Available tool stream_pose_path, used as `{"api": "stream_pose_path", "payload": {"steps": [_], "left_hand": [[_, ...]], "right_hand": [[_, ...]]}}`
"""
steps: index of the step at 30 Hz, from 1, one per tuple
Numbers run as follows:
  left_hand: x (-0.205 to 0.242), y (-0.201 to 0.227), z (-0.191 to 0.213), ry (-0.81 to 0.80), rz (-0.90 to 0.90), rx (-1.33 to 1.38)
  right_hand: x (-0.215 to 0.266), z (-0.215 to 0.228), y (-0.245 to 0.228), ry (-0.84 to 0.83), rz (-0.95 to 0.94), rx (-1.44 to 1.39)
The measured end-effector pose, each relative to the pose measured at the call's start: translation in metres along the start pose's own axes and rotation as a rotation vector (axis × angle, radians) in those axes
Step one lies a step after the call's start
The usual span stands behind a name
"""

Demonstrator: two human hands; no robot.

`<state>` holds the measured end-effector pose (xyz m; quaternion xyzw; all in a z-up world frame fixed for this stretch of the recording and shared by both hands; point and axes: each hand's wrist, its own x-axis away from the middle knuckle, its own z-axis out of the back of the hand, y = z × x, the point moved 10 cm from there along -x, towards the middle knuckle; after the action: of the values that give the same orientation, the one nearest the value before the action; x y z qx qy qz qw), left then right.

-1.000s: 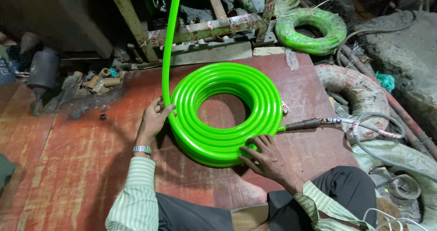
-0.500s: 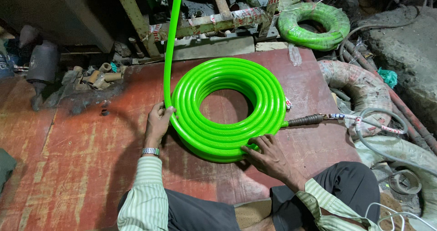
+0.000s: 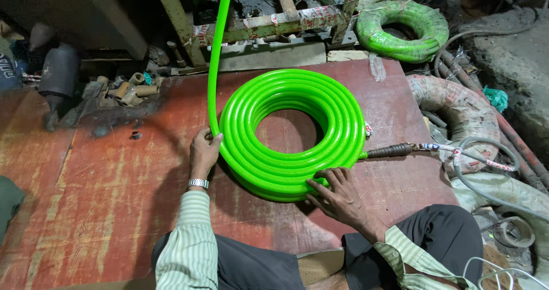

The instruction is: The person coils a green hose on a flat surface, using their hands to press each loop together and maintain a tight spiral.

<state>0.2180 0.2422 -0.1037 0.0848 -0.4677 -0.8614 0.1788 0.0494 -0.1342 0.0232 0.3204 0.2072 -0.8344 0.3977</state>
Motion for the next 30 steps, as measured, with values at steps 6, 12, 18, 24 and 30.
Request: {"api": "stream_pose_path", "payload": {"steps": [6, 12, 18, 24, 30], "left_hand": [[0.008, 0.019, 0.004, -0.014, -0.065, 0.074], [0.006, 0.021, 0.003, 0.010, -0.080, 0.118], [-0.018, -0.011, -0.015, 0.067, -0.008, 0.081], [-0.018, 0.011, -0.025, 0.037, -0.052, 0.407], [-0.046, 0.000, -0.037, -0.040, -0.038, 0.402]], "right_hand": [[-0.011, -0.021, -0.026, -0.016, 0.054, -0.036], [-0.024, -0.036, -0.039, -0.033, 0.074, -0.069], [-0.031, -0.040, -0.037, -0.074, 0.041, -0.116], [-0.033, -0.067, -0.032, -0.176, 0.028, -0.094], [-0.073, -0.091, -0.023, -0.285, -0.051, -0.172]]}}
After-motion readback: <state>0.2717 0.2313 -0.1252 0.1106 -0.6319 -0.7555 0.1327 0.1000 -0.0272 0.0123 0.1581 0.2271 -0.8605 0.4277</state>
